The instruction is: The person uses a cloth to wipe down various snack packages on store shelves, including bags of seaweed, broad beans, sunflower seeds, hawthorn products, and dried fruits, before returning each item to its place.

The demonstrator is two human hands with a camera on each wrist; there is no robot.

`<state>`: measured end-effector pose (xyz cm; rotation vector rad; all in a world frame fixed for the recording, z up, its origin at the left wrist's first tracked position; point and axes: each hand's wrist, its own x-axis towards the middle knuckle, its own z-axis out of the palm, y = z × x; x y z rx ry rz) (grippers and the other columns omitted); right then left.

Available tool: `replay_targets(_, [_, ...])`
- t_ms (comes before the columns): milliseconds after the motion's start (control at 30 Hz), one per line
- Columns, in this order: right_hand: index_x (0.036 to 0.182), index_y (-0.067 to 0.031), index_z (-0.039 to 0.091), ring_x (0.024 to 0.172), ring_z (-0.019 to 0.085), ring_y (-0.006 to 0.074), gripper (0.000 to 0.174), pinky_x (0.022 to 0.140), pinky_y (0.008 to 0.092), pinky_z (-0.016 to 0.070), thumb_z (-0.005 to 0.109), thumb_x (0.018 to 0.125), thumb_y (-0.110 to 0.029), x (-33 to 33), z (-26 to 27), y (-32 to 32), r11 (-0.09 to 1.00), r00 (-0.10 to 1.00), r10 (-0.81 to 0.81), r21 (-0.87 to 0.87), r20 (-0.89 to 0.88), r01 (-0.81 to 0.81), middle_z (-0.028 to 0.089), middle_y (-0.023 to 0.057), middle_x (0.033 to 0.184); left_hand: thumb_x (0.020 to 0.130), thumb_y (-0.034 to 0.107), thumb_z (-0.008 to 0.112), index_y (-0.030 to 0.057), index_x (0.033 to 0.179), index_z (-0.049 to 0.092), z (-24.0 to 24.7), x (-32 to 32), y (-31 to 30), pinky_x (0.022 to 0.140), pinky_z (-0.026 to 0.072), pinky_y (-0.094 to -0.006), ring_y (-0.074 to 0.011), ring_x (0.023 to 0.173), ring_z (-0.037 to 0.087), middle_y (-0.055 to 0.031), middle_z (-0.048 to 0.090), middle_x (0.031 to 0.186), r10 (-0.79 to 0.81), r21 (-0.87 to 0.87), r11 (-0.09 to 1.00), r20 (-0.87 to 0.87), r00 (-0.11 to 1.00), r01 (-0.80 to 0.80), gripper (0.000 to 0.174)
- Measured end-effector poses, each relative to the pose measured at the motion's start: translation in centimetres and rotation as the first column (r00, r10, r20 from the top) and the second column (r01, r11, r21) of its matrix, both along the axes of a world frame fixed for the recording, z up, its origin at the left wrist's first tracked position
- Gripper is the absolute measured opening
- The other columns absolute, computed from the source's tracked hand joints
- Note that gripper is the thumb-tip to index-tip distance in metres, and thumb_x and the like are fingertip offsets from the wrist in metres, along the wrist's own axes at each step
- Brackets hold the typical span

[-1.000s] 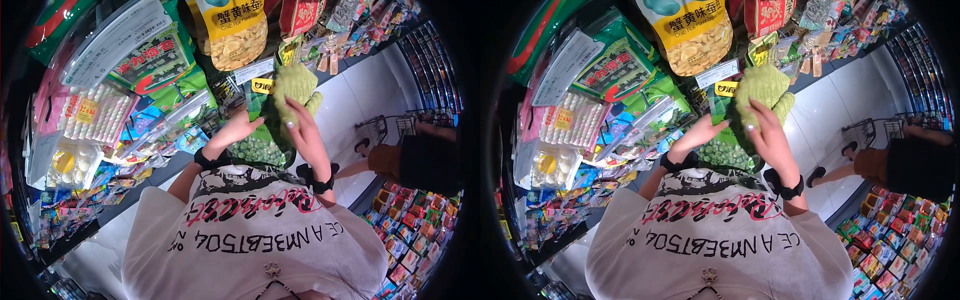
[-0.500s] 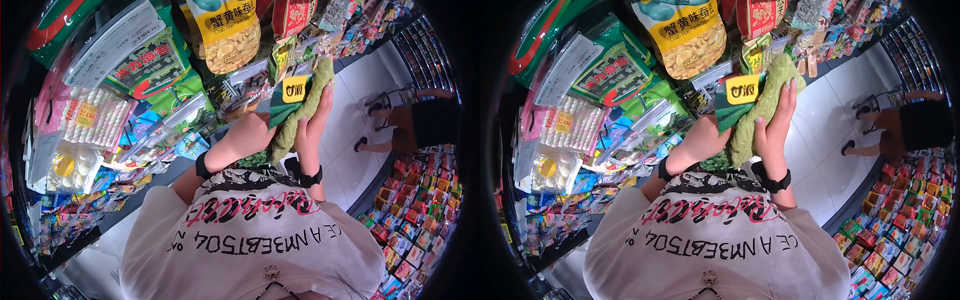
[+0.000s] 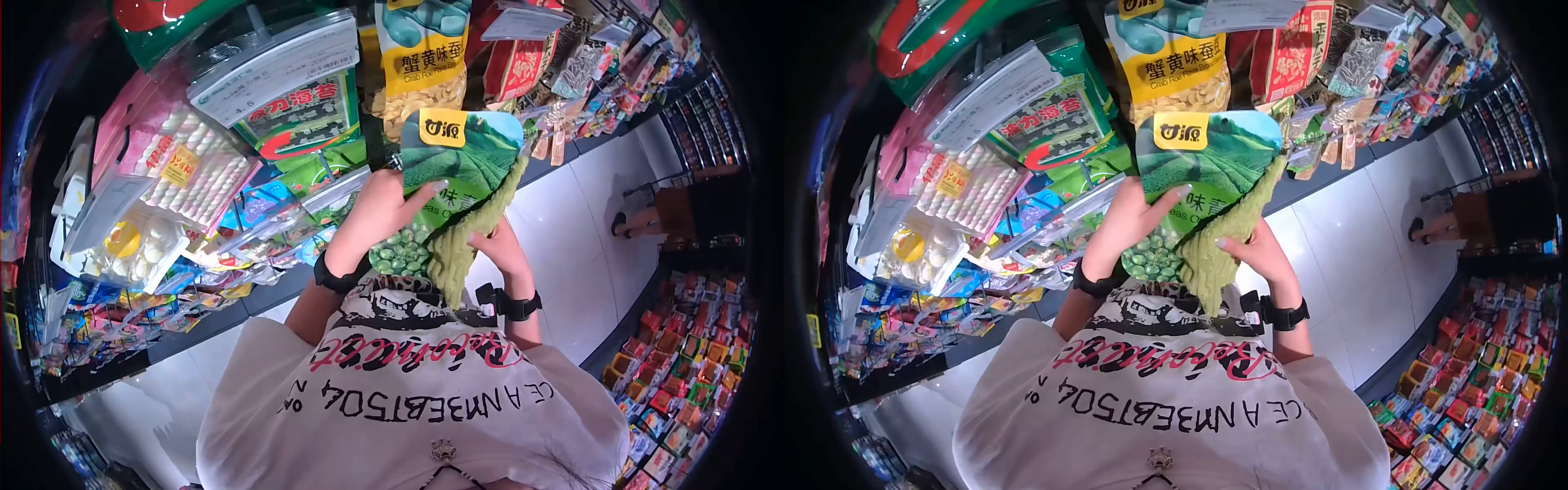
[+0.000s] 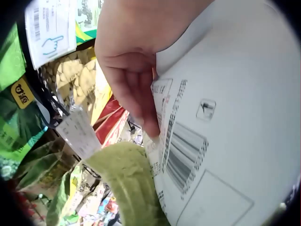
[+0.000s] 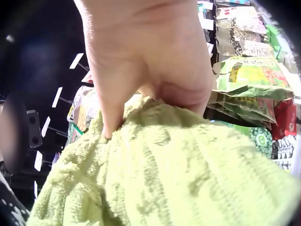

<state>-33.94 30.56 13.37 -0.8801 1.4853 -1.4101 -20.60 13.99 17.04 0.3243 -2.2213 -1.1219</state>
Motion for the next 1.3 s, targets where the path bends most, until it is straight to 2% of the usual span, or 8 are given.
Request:
replay_targets(200, [0.094, 0.002, 0.051, 0.074, 0.053, 0.0105, 0.024, 0.066, 0.0247, 0.0429, 0.06, 0.074, -0.006, 1.7, 0.2, -1.1, 0.982, 0.961, -0.187, -0.026, -0.203, 0.185, 0.058, 0.0049, 0.083, 0.072, 0.035, 0.061, 0.0043, 0.086, 0.058, -2.7, 0.1, 0.7, 0.056, 0.0451, -0.0369, -0.0321, 0.064, 0.056, -0.0161, 0.058, 0.07, 0.306, -0.019, 0.95, 0.266, 0.914, -0.312, 0.034])
replay_targets(433, [0.09, 0.005, 0.052, 0.076, 0.053, 0.0131, 0.014, 0.068, 0.0257, 0.0418, 0.048, 0.079, -0.002, 0.4, -0.6, -0.4, 0.801, 0.783, -0.595, -0.215, -0.182, 0.559, 0.057, 0.0076, 0.085, 0.069, 0.016, 0.067, 0.0021, 0.094, 0.057, -3.3, 0.7, 0.8, 0.074, 0.0411, -0.026, -0.011, 0.079, 0.053, -0.005, 0.061, 0.089, -0.33, 0.489, 0.823, -0.002, 0.944, 0.288, 0.031])
replay_targets(567, [0.102, 0.0038, 0.047, 0.078, 0.053, 0.0125, 0.021, 0.067, 0.026, 0.043, 0.044, 0.083, -0.005, 0.5, -0.5, -0.3, 0.688, 0.714, -0.7, -0.24, 0.032, 0.685, 0.055, 0.0082, 0.092, 0.069, 0.016, 0.067, 0.0018, 0.094, 0.058, -3.6, 0.2, 1.1, 0.076, 0.0405, -0.0266, -0.0121, 0.081, 0.053, -0.0057, 0.06, 0.091, -0.314, 0.549, 0.79, -0.018, 0.949, 0.272, 0.03])
replay_targets(667, [0.111, 0.0018, 0.041, 0.078, 0.053, 0.0119, 0.028, 0.066, 0.026, 0.0444, 0.043, 0.085, -0.009, -0.1, 0.6, 0.3, 0.641, 0.661, -0.704, -0.168, 0.259, 0.748, 0.053, 0.0075, 0.092, 0.07, 0.015, 0.065, 0.0019, 0.094, 0.057, -4.3, 0.4, 1.7, 0.076, 0.0404, -0.0273, -0.0121, 0.082, 0.053, -0.0069, 0.06, 0.091, -0.307, 0.531, 0.809, 0.015, 0.951, 0.253, 0.028])
replay_targets(900, [0.118, -0.0008, 0.036, 0.09, 0.051, 0.0152, 0.038, 0.074, 0.0272, 0.0438, 0.044, 0.085, -0.019, -1.1, -1.1, 2.5, 0.921, 0.9, -0.365, -0.052, 0.24, 0.387, 0.049, 0.0076, 0.105, 0.073, 0.014, 0.062, -0.0001, 0.088, 0.057, -3.5, 0.9, 2.8, 0.06, 0.0439, -0.0281, -0.0188, 0.063, 0.058, -0.012, 0.061, 0.073, -0.056, 0.354, 0.934, 0.025, 0.998, 0.044, 0.022])
replay_targets(1100, [0.124, -0.0064, 0.031, 0.097, 0.049, 0.0174, 0.046, 0.081, 0.0296, 0.0428, 0.044, 0.086, -0.027, -5.4, -9.8, 4.7, 0.963, 0.755, -0.249, 0.07, 0.606, 0.261, 0.046, 0.0067, 0.115, 0.074, 0.013, 0.058, 0.0015, 0.082, 0.06, -4.3, 0.7, 3.2, 0.053, 0.0438, -0.033, -0.0299, 0.059, 0.056, -0.0155, 0.058, 0.068, 0.06, -0.025, 0.998, 0.02, 0.998, -0.06, 0.014])
replay_targets(1200, [0.122, -0.0205, 0.04, 0.1, 0.049, 0.0182, 0.055, 0.085, 0.0324, 0.0317, 0.061, 0.071, -0.024, -8.7, -17.6, 9.0, 0.867, 0.668, -0.413, 0.042, 0.618, 0.497, 0.049, 0.0051, 0.114, 0.075, 0.015, 0.057, 0.0043, 0.083, 0.06, -4.9, -0.1, 3.5, 0.053, 0.0435, -0.0359, -0.0315, 0.059, 0.055, -0.0157, 0.057, 0.068, 0.031, -0.135, 0.99, -0.052, 0.998, -0.037, 0.014])
replay_targets(1300, [0.123, -0.0167, 0.037, 0.099, 0.049, 0.0179, 0.052, 0.084, 0.0321, 0.0347, 0.056, 0.075, -0.027, -7.8, -15.1, 9.2, 0.865, 0.661, -0.367, -0.021, 0.654, 0.501, 0.048, 0.0053, 0.114, 0.077, 0.024, 0.053, -0.0017, 0.065, 0.056, -6.0, -0.3, 3.3, 0.05, 0.0421, -0.0401, -0.0342, 0.055, 0.052, -0.0183, 0.051, 0.054, 0.022, -0.137, 0.99, 0.291, 0.957, 0.019, 0.029])
